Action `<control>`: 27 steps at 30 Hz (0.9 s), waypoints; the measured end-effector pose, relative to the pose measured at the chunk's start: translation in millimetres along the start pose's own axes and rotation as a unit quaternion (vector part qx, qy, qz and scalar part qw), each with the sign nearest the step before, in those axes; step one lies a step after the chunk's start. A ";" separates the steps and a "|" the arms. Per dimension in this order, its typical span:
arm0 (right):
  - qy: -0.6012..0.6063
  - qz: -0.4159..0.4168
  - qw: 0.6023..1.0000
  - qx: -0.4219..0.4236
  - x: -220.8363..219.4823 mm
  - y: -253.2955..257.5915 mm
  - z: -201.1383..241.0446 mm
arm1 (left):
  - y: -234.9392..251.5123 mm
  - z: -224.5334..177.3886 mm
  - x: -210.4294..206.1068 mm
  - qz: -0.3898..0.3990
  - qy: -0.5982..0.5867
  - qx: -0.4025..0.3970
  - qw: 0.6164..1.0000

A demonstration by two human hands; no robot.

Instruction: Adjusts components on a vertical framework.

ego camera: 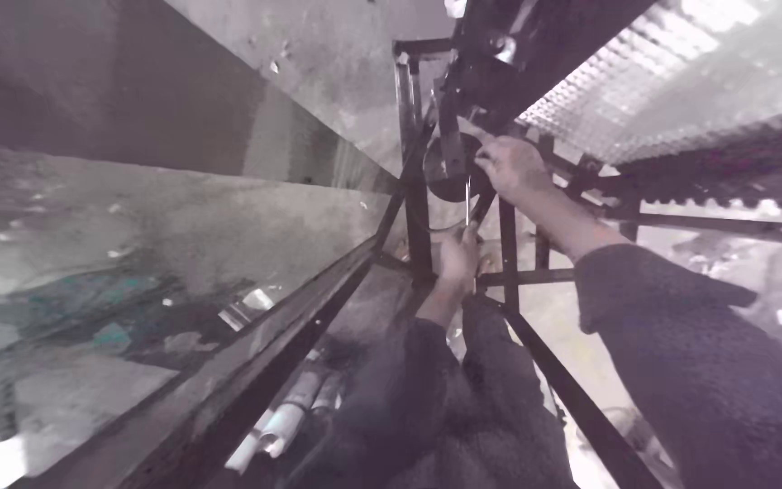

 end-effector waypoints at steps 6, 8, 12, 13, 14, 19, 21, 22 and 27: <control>-0.020 0.051 0.998 -0.029 1.1 -0.4 -2.2 | -23.7 -17.7 -4.0 0.052 -0.083 0.068 0.993; -0.015 0.060 0.998 -0.025 -3.0 -4.6 1.2 | -26.9 -12.5 0.6 0.038 -0.039 0.068 0.996; -0.004 -0.007 1.000 0.022 -2.7 -1.5 -6.0 | -4.1 -0.6 10.0 0.004 0.074 0.006 0.997; 0.001 -0.017 0.999 0.027 -3.0 -5.4 -3.7 | 0.7 7.2 11.2 -0.002 0.094 -0.013 0.995; 0.004 -0.013 1.000 0.017 -1.2 -5.6 0.6 | 7.3 10.6 11.8 -0.007 0.100 -0.029 0.994; -0.002 -0.012 1.000 -0.006 -5.9 -23.4 5.5 | 15.3 21.2 9.7 -0.006 0.065 -0.042 0.997; -0.017 -0.014 1.000 0.002 -8.4 -23.9 7.0 | 17.8 18.9 16.9 -0.012 0.077 -0.054 0.996; -0.022 -0.021 1.000 0.006 -9.4 -23.9 7.1 | 18.5 18.8 18.1 -0.009 0.080 -0.052 0.995; -0.027 -0.046 0.999 0.003 -6.6 -21.8 6.2 | 21.2 19.1 17.4 0.011 0.090 -0.041 0.995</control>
Point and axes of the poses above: each hand's wrist, its own y-axis towards the middle knuckle, its own x-axis out of the back of the hand, z = x × y, the point moved 6 cm from there along y, towards the middle knuckle
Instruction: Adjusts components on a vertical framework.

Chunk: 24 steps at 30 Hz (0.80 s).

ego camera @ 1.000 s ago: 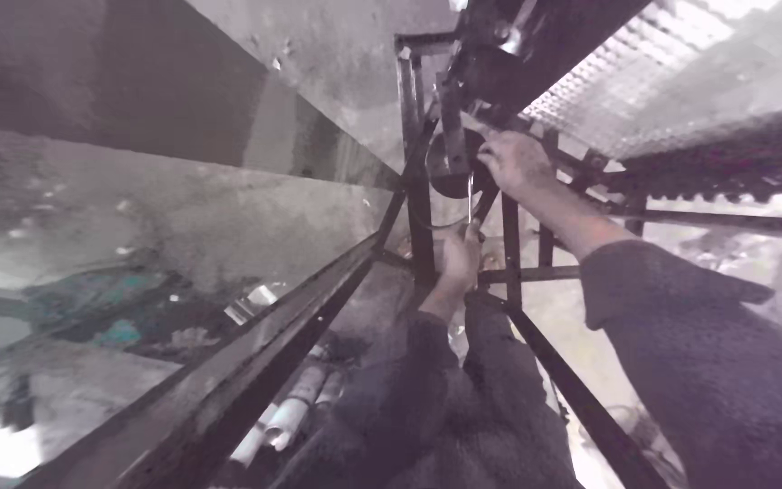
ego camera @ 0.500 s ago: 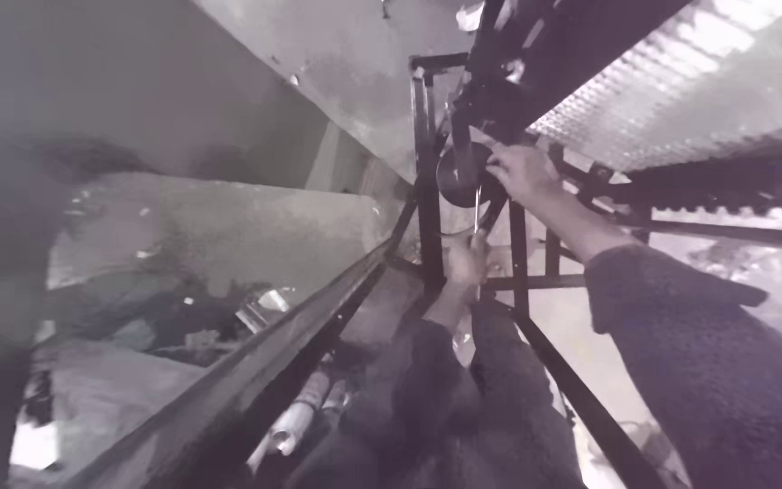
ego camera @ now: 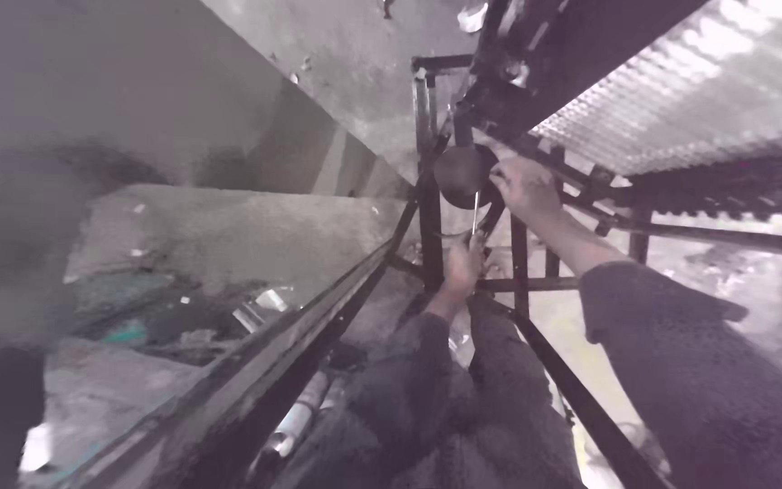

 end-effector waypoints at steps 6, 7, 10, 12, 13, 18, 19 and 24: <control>0.040 0.013 0.999 -0.009 0.0 0.7 -10.0 | -5.1 -12.1 7.0 0.018 -0.070 -0.012 0.997; 0.045 0.028 0.998 -0.018 3.0 2.3 -10.8 | -4.3 -13.1 6.4 0.016 -0.059 -0.007 0.998; 0.055 0.034 0.998 -0.007 9.8 5.3 -12.2 | -3.9 -13.4 3.9 0.010 -0.027 -0.005 1.000; 0.065 0.052 0.996 -0.014 11.1 6.7 -12.0 | -3.2 -12.3 3.2 0.003 -0.026 -0.003 1.000; 0.067 0.062 0.996 -0.022 10.2 6.4 -12.5 | -2.8 -10.9 2.8 0.001 -0.029 -0.002 1.000; 0.097 0.021 0.995 -0.018 6.3 1.5 -16.8 | -0.5 -8.2 1.4 -0.004 -0.008 -0.015 1.000; 0.091 0.007 0.996 -0.001 6.5 0.4 -15.4 | 0.0 -7.0 1.6 -0.005 -0.006 -0.018 1.000; 0.085 -0.063 0.994 0.035 16.0 -5.5 -7.9 | -0.2 -8.2 1.3 -0.003 -0.011 -0.019 1.000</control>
Point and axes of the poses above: each hand's wrist, its own y-axis towards the middle knuckle, its own x-axis out of the back of the hand, z = x × y, the point moved 6 cm from there along y, towards the middle knuckle
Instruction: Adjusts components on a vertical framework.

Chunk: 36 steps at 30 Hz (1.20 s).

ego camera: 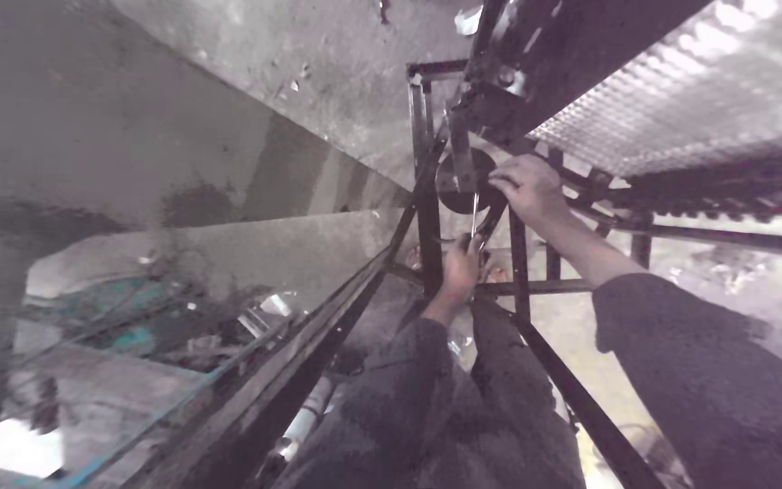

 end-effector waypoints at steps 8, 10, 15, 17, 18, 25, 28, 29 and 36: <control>0.048 -0.050 0.997 -0.017 19.7 -21.3 2.7 | -1.1 -6.0 -0.1 -0.002 0.016 -0.022 1.000; 0.050 -0.075 0.996 -0.006 27.9 -26.0 8.0 | -0.9 -7.7 0.0 0.002 0.030 -0.029 0.999; 0.092 -0.122 0.986 -0.064 44.0 -31.6 -3.2 | -5.3 -12.6 -1.0 -0.009 0.017 -0.019 1.000; 0.114 -0.120 0.983 -0.082 47.1 -34.3 -7.0 | -3.9 -8.2 -1.0 -0.012 0.025 -0.008 1.000; 0.117 -0.116 0.982 -0.088 48.3 -35.0 -7.5 | -2.4 -7.0 -0.6 -0.016 0.028 -0.007 0.999; 0.159 -0.109 0.965 -0.176 58.7 -51.8 -15.2 | -5.9 -11.2 -1.7 -0.015 0.021 -0.004 1.000; 0.199 -0.049 0.932 -0.300 60.9 -65.9 -21.9 | -2.9 -6.4 -2.9 -0.018 0.028 -0.005 0.999; 0.216 -0.041 0.919 -0.328 57.2 -70.3 -26.4 | -2.4 -4.2 -3.9 -0.020 0.017 -0.004 1.000; 0.203 -0.066 0.926 -0.311 46.0 -60.4 -22.7 | -6.6 -8.1 -5.5 -0.021 -0.003 0.001 1.000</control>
Point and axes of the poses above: each hand's wrist, its own y-axis towards the middle knuckle, its own x-axis out of the back of the hand, z = x × y, the point moved 6 cm from there along y, towards the middle knuckle
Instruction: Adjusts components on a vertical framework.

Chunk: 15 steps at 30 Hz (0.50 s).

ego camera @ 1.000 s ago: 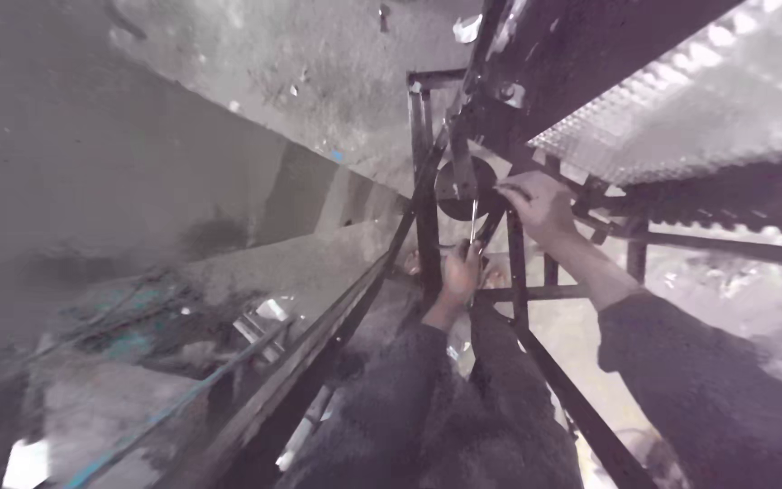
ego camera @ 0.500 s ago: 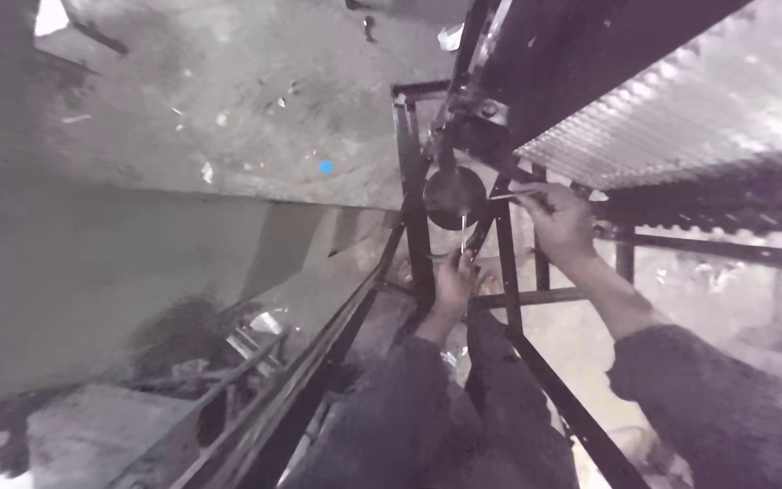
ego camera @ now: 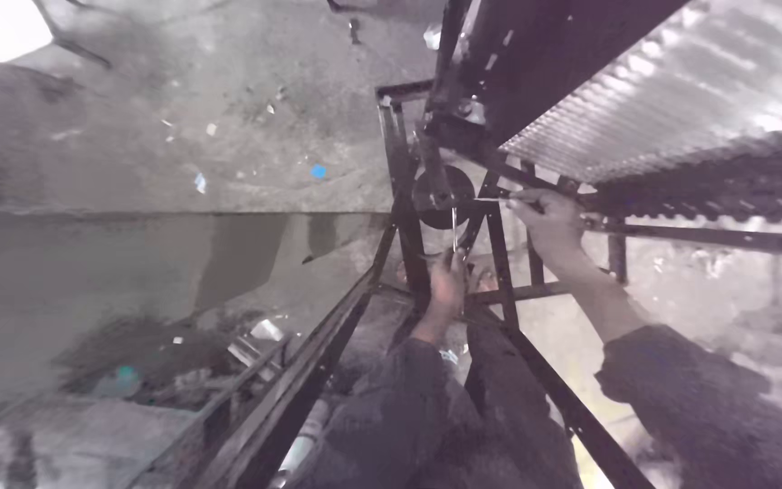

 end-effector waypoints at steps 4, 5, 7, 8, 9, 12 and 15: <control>-0.055 -0.006 0.998 0.037 0.9 -5.5 6.5 | 1.3 2.0 -1.0 -0.005 -0.004 -0.003 1.000; -0.069 -0.014 0.996 0.055 1.0 -4.2 7.2 | 1.4 2.3 -1.7 -0.004 -0.010 -0.001 1.000; -0.116 -0.023 0.987 0.104 2.6 -6.3 15.9 | -0.6 2.4 -3.9 -0.003 -0.026 0.004 1.000; -0.139 -0.026 0.982 0.128 3.2 -7.7 22.3 | -1.1 2.2 -4.5 -0.002 -0.032 0.006 0.999; -0.158 -0.018 0.977 0.143 2.7 -9.2 29.4 | -1.4 2.0 -4.8 -0.003 -0.034 0.004 0.999; -0.206 0.016 0.962 0.179 -4.1 -1.7 40.3 | -0.5 1.4 -5.1 -0.010 -0.035 -0.002 0.999; -0.239 0.029 0.939 0.245 -9.5 2.1 55.3 | 0.3 3.7 -6.0 -0.013 -0.057 0.011 0.998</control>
Point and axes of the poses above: each hand's wrist, its own y-axis towards the middle knuckle, its own x-axis out of the back of the hand, z = x × y, the point moved 6 cm from there along y, towards the middle knuckle
